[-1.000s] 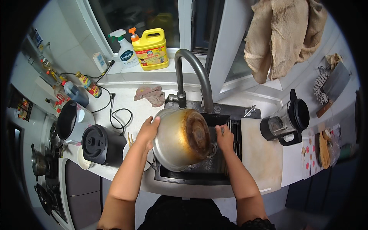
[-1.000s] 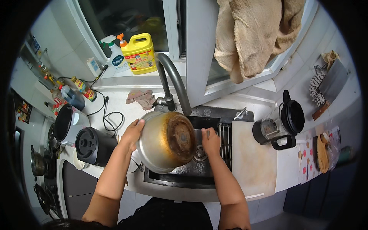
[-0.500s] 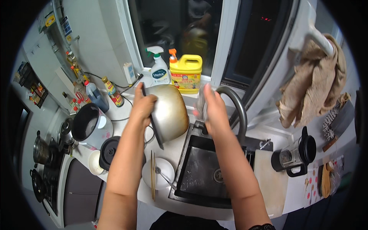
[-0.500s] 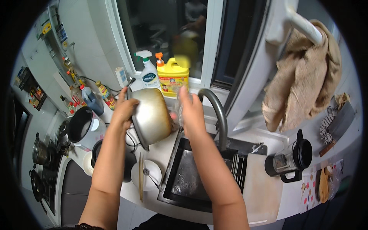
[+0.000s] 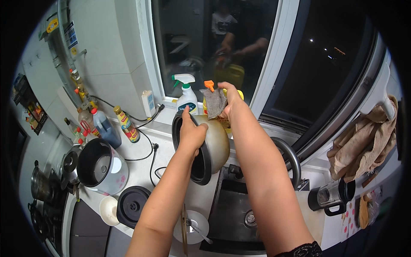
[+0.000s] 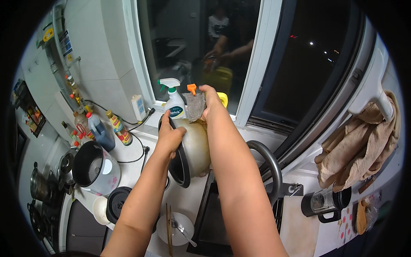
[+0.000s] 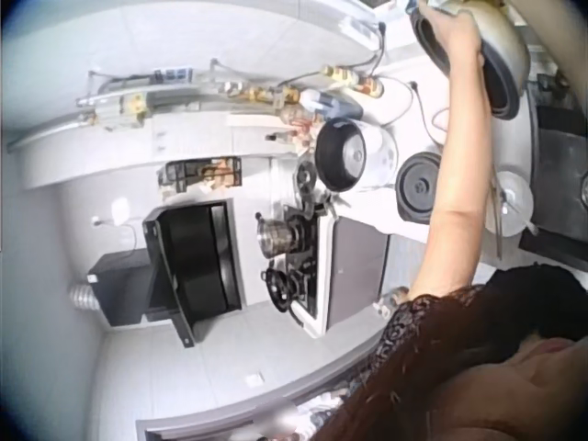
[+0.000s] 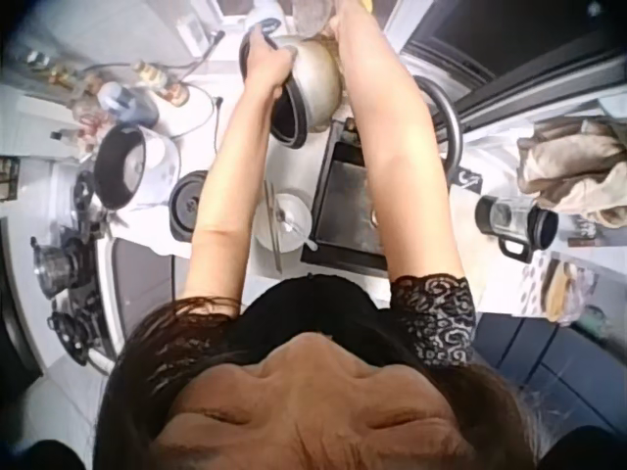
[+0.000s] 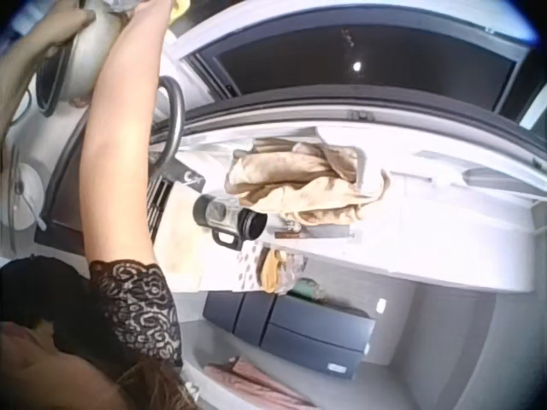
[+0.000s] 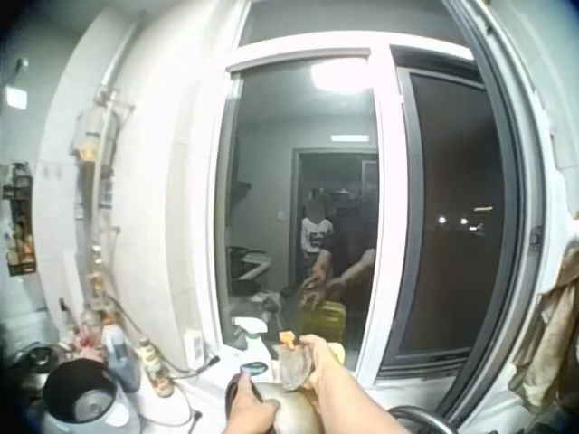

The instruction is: The person scrubs a metal pot with a steel wool pad under running water in a kitchen sink. They rotate the pot to clean the interior and exterior surfaces, then rinse it thoroughly.

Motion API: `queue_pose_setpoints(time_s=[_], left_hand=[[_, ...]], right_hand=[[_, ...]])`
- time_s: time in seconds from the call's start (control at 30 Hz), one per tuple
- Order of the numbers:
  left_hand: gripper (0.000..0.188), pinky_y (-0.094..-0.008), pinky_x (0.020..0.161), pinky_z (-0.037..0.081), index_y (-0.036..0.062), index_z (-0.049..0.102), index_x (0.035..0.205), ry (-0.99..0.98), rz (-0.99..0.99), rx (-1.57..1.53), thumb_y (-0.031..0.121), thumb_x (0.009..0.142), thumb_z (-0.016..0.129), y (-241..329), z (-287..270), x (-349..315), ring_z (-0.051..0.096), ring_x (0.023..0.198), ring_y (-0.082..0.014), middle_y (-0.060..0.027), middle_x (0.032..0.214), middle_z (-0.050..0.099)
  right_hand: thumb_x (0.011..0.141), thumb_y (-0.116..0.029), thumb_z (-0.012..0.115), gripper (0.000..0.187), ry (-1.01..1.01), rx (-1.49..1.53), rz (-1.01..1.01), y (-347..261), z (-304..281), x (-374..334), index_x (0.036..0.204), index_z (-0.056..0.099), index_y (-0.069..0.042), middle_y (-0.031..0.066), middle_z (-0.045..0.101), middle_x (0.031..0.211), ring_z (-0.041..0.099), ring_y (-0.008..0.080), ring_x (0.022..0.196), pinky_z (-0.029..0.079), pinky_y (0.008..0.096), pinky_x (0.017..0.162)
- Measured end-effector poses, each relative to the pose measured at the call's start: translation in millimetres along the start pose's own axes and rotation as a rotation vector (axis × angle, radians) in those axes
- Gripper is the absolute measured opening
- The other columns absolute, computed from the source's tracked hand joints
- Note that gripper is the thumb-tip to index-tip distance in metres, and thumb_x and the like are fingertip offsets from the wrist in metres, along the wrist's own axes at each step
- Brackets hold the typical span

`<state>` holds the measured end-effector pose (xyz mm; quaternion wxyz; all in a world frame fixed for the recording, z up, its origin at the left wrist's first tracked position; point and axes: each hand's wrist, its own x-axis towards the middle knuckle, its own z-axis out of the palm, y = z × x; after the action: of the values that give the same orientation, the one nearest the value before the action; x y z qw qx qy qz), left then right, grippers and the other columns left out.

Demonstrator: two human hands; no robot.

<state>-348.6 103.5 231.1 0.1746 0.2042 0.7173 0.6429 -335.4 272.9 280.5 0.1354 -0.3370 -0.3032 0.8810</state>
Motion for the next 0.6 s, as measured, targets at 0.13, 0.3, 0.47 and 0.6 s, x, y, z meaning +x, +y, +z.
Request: queue_pose_setpoints(time_s=[0.13, 0.3, 0.47, 0.6], left_hand=[[0.084, -0.0318, 0.079, 0.049, 0.0028, 0.018, 0.146, -0.039, 0.012, -0.082, -0.002, 0.071, 0.056, 2.8, 13.8, 6.5, 0.057, 0.097, -0.0247, -0.0224, 0.125, 0.047], [0.085, -0.0322, 0.077, 0.049, 0.0020, 0.015, 0.146, -0.097, -0.038, -0.105, -0.002, 0.072, 0.057, -2.1, 22.7, 8.4, 0.058, 0.095, -0.0242, -0.0235, 0.124, 0.047], [0.085, -0.0317, 0.086, 0.045, 0.0007, 0.018, 0.145, -0.118, -0.027, -0.141, 0.002, 0.070, 0.058, 9.9, 28.6, 4.9, 0.055, 0.104, -0.0261, -0.0240, 0.126, 0.047], [0.085, -0.0316, 0.085, 0.045, 0.0003, 0.018, 0.145, -0.129, -0.056, -0.161, 0.003, 0.070, 0.058, 14.8, 27.8, 3.2, 0.056, 0.103, -0.0261, -0.0238, 0.125, 0.048]], right_hand=[[0.080, -0.051, 0.065, 0.047, 0.037, -0.214, -0.059, -2.6, 11.0, 8.9, 0.094, 0.062, -0.007, 0.0101, 0.066, 0.091, 0.064, 0.0268, 0.080, 0.052, 0.0428, 0.073], [0.082, -0.041, 0.066, 0.037, -0.051, -0.285, -0.061, -3.6, 0.4, 42.7, 0.095, 0.061, -0.007, 0.0093, 0.065, 0.088, 0.064, 0.0258, 0.074, 0.051, 0.0419, 0.069], [0.083, -0.035, 0.064, 0.033, -0.073, -0.249, -0.010, -5.1, 0.4, 46.1, 0.096, 0.059, -0.005, 0.0090, 0.064, 0.087, 0.064, 0.0240, 0.073, 0.052, 0.0404, 0.070], [0.084, -0.032, 0.064, 0.032, -0.014, -0.275, -0.029, -4.0, 2.7, 38.1, 0.097, 0.058, -0.003, 0.0099, 0.064, 0.089, 0.065, 0.0246, 0.074, 0.052, 0.0407, 0.071]])
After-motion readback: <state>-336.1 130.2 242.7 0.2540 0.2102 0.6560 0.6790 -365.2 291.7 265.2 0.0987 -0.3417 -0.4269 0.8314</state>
